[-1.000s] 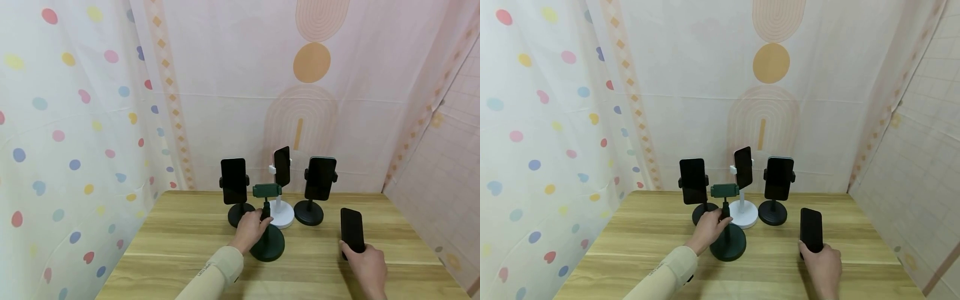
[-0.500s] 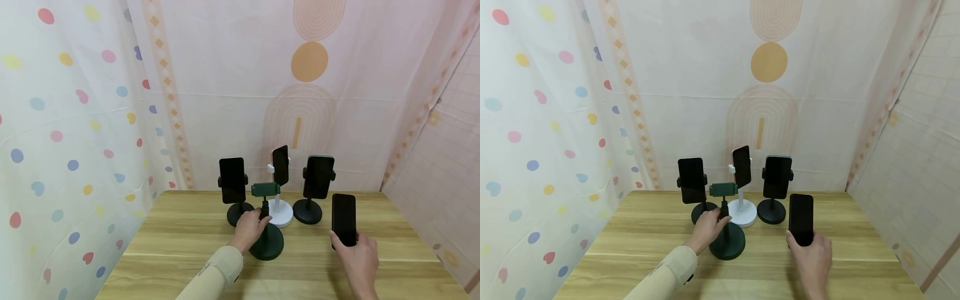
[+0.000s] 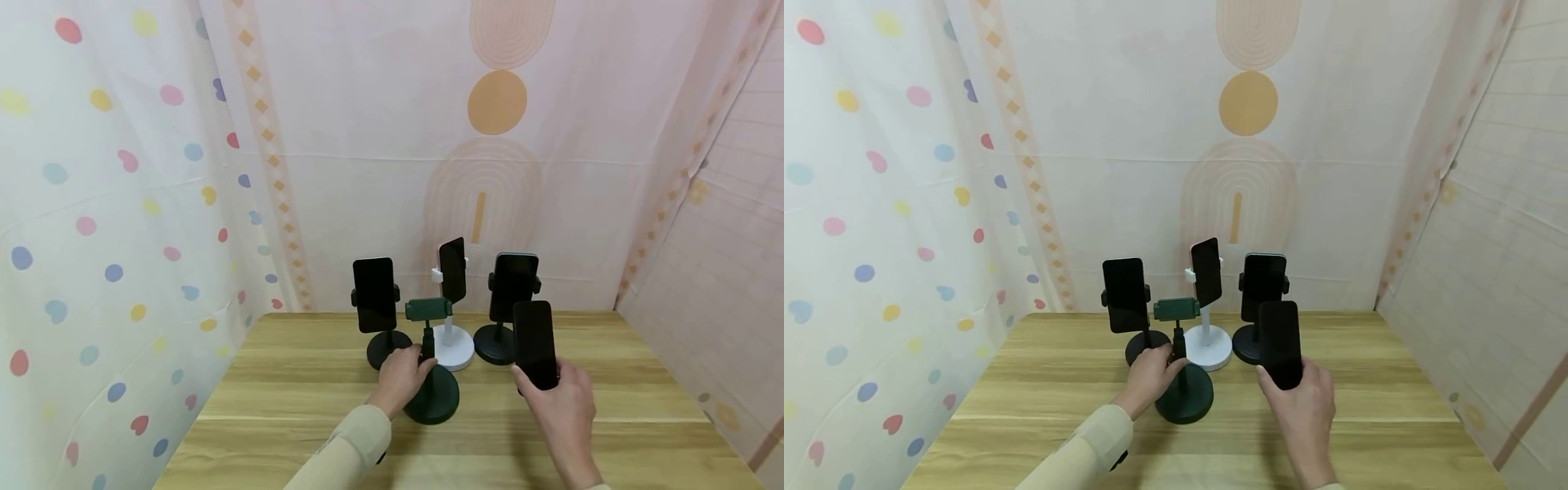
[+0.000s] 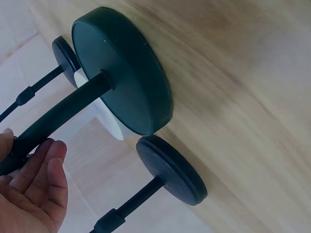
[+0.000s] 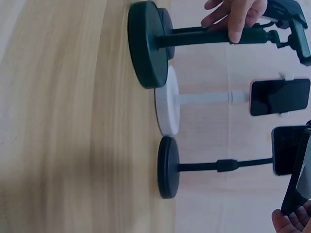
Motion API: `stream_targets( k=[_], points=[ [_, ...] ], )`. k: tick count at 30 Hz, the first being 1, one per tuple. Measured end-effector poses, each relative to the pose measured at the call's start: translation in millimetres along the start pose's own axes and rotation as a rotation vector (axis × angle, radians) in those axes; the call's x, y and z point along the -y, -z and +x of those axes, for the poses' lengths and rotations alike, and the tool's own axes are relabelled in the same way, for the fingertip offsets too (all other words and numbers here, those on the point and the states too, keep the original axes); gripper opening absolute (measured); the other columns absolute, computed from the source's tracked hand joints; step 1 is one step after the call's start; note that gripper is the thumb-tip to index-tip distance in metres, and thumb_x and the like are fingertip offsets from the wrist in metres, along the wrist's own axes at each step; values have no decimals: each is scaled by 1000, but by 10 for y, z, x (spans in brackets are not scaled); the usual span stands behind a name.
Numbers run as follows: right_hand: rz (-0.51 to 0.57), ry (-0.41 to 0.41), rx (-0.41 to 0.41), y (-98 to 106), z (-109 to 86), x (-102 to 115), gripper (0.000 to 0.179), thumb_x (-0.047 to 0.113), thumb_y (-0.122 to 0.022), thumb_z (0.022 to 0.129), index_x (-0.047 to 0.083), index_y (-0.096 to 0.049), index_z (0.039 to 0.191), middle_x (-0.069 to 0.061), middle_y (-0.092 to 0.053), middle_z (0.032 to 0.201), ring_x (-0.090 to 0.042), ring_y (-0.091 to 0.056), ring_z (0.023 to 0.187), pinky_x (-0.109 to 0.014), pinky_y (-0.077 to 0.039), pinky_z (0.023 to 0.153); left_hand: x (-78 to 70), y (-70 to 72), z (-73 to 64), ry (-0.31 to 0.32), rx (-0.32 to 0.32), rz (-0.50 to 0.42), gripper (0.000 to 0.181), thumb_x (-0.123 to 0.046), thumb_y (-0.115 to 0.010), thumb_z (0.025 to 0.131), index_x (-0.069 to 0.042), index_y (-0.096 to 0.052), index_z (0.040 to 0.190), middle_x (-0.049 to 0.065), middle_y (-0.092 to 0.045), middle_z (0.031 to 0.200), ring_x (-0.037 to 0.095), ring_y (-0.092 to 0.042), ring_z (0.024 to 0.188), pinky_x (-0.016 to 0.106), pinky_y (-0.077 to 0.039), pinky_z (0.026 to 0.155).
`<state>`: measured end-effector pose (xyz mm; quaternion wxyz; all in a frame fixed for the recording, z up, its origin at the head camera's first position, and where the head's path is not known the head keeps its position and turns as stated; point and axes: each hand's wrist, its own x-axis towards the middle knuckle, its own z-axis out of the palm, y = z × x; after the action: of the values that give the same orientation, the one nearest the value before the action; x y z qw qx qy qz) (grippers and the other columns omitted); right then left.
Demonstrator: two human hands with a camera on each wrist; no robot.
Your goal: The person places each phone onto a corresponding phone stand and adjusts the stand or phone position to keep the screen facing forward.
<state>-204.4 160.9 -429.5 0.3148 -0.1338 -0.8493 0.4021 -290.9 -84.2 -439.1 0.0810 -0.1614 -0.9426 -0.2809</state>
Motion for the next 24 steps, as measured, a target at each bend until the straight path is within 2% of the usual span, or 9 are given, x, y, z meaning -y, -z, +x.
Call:
stream_targets(
  k=[6, 10, 14, 19, 24],
  points=[
    [5, 24, 36, -61, -3, 116, 71, 45, -83, 77, -9, -62, 117, -22, -55, 107, -36, -51, 99, -54, -42, 76, 32, 26, -64, 5, 12, 0, 23, -28, -66, 97, -6, -72, 96, 0, -67, 79, 14, -63, 70, 33, -53, 65],
    [0, 29, 79, -99, -12, 198, 76, 49, -82, 78, -9, -60, 121, -21, -55, 106, -35, -51, 97, -51, -43, 75, 63, 29, -106, -26, -13, 3, 25, -28, -66, 97, -5, -74, 102, 2, -71, 85, 16, -66, 77, 35, -55, 70],
    [-1, 32, 126, -139, -22, 276, 77, 51, -81, 78, -9, -59, 124, -21, -54, 109, -35, -52, 97, -51, -44, 77, 75, 67, -143, -34, -39, -24, 27, -30, -64, 98, -5, -74, 105, 1, -71, 86, 15, -65, 77, 34, -54, 69],
    [-6, 30, 174, -187, -31, 348, 78, 49, -81, 78, -9, -58, 125, -21, -53, 111, -35, -52, 99, -52, -44, 80, 88, 136, -177, -40, -102, -63, 29, -31, -62, 100, -6, -73, 108, 2, -72, 90, 12, -64, 76, 32, -54, 69],
    [-9, 48, 178, -231, -38, 394, 78, 47, -83, 77, -9, -58, 125, -22, -53, 112, -35, -52, 99, -51, -45, 80, 99, 204, -185, -70, -191, -126, 22, -25, -62, 100, -7, -73, 106, 0, -71, 89, 9, -60, 73, 27, -53, 67]
  ],
)
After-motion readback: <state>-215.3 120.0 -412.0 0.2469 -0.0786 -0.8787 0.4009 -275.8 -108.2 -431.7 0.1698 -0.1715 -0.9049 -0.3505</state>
